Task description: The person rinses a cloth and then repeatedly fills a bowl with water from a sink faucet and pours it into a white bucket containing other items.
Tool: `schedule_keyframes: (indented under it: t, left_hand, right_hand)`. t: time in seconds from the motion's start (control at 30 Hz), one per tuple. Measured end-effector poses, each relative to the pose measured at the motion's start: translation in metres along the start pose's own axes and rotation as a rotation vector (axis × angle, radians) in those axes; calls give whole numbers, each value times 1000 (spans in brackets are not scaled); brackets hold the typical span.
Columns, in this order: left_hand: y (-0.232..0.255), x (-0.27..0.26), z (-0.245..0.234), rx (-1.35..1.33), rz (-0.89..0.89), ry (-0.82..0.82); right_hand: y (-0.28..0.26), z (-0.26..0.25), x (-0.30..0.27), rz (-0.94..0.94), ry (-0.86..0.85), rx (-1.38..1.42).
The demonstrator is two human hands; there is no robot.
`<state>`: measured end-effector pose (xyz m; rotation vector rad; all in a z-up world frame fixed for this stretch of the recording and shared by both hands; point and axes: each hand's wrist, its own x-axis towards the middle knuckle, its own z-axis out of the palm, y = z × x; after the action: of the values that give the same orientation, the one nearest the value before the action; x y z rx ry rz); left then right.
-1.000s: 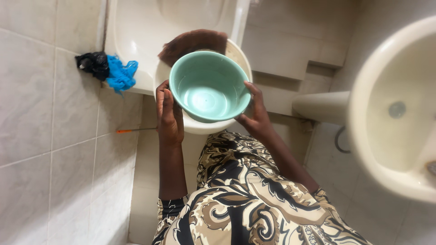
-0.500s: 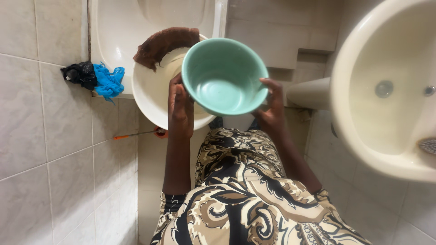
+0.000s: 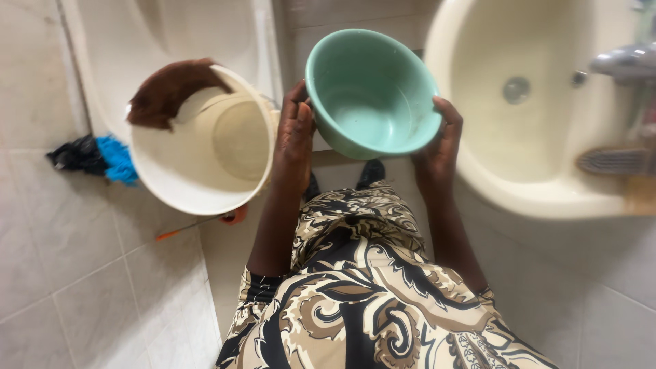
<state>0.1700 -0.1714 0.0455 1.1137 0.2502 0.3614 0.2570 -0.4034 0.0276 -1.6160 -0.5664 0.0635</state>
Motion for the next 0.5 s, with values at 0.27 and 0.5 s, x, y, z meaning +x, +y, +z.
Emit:
schedule_keyframes:
  t: [0.27, 0.5]
  left_hand:
    - [-52, 21, 87, 108, -102, -88]
    - [-102, 39, 132, 82, -361, -107]
  right_hand:
    - [19, -94, -4, 49, 161, -81]
    - [44, -147, -30, 115, 291, -161]
